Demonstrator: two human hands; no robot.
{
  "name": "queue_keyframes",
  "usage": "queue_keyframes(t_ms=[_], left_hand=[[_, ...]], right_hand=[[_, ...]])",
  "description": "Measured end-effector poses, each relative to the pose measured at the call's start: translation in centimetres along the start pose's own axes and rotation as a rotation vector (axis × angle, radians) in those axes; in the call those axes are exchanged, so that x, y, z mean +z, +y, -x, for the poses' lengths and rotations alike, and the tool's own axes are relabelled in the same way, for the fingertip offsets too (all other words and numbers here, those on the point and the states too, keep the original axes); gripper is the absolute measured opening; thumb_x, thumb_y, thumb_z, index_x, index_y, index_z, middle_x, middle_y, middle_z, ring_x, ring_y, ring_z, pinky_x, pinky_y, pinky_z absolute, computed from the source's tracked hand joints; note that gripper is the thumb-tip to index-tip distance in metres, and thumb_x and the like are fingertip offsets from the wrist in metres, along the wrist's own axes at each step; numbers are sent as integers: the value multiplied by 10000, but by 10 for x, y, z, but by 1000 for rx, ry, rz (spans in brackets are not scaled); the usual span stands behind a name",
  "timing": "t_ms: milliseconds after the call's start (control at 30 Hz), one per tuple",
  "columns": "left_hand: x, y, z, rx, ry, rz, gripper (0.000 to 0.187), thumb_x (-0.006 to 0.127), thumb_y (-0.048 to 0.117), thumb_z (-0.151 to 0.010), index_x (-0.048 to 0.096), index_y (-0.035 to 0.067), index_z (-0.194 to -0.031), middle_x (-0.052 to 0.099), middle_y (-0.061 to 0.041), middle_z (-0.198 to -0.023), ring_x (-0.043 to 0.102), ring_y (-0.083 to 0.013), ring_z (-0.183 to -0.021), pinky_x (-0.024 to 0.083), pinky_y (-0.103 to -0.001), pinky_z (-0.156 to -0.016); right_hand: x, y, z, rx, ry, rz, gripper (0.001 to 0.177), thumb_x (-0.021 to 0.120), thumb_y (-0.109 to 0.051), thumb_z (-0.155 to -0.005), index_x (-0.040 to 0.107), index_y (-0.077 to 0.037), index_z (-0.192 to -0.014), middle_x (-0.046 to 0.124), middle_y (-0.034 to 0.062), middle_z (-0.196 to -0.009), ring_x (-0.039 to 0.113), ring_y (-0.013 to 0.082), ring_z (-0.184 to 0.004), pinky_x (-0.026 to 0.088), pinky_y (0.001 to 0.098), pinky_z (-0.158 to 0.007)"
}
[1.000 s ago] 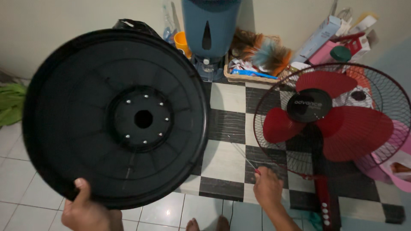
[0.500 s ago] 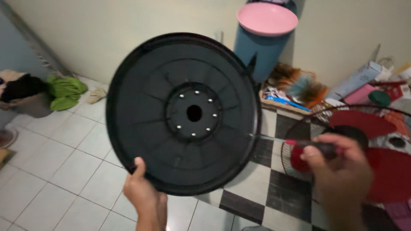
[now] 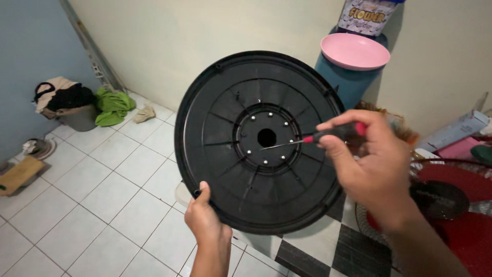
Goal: The person disassembles a standing fan by first unscrewing the neck joint and detaching the fan head from the stand. They then remove the base and use a screwdriver to loosen several screws on the underside of the base.
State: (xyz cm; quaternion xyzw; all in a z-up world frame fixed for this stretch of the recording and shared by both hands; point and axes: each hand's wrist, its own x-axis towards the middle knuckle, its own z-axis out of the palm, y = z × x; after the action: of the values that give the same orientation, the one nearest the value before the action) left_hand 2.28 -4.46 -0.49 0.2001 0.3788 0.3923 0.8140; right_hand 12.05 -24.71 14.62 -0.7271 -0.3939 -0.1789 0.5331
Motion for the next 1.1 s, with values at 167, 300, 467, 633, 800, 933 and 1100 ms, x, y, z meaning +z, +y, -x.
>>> queue_keyframes(t_ms=[167, 300, 467, 633, 800, 933, 1100], left_hand=[[2, 5, 4, -28, -35, 56, 380, 628, 127, -938, 628, -138, -1209, 709, -232, -1180, 696, -304, -1044, 533, -392, -968], [2, 6, 6, -19, -9, -7, 401, 626, 136, -941, 622, -146, -1226, 714, -251, -1192, 704, -300, -1087, 518, -385, -1006], [2, 6, 4, -23, -12, 24, 412, 630, 134, -929, 619, -144, -1233, 710, -240, -1211, 695, -298, -1102, 508, -391, -1022], [1, 5, 2, -15, -13, 18, 405, 628, 134, -935, 618, -139, -1233, 706, -247, -1212, 695, -299, -1094, 511, -387, -1009], [2, 5, 4, -24, 4, 17, 406, 628, 138, -934, 622, -138, -1232, 702, -256, -1217, 692, -316, -1103, 517, -398, -1014], [3, 6, 6, -34, 15, -16, 413, 627, 151, -937, 614, -129, -1240, 699, -255, -1231, 692, -298, -1139, 500, -387, -1042], [2, 7, 6, -28, -1, 13, 434, 635, 148, -931, 612, -142, -1253, 690, -253, -1239, 672, -307, -1138, 490, -398, -1045]], right_hand=[[18, -4, -4, -30, -35, 56, 250, 742, -33, -955, 602, 5, -1158, 754, 50, -1024, 633, 17, -775, 522, 173, -661], [23, -5, -5, -63, -29, 208, 256, 801, -67, -916, 647, -16, -1113, 730, 24, -873, 577, 9, -663, 455, 173, -583], [26, -3, -5, -44, -28, 177, 250, 803, -89, -916, 654, -31, -1108, 684, 1, -845, 550, -4, -637, 430, 164, -549], [28, -1, -6, -87, -44, 215, 264, 815, -107, -896, 660, -30, -1095, 650, -11, -812, 541, -4, -607, 420, 173, -523], [28, -3, -8, -289, -18, 289, 266, 813, -128, -951, 642, -41, -1137, 706, -30, -932, 556, 10, -749, 467, 183, -670], [28, -4, -8, -104, -48, 258, 262, 824, -117, -896, 669, -39, -1093, 651, -6, -756, 519, 14, -577, 396, 196, -497], [31, -8, -9, -111, -67, 197, 259, 805, -117, -915, 658, -40, -1114, 661, -7, -782, 568, 2, -612, 434, 182, -523]])
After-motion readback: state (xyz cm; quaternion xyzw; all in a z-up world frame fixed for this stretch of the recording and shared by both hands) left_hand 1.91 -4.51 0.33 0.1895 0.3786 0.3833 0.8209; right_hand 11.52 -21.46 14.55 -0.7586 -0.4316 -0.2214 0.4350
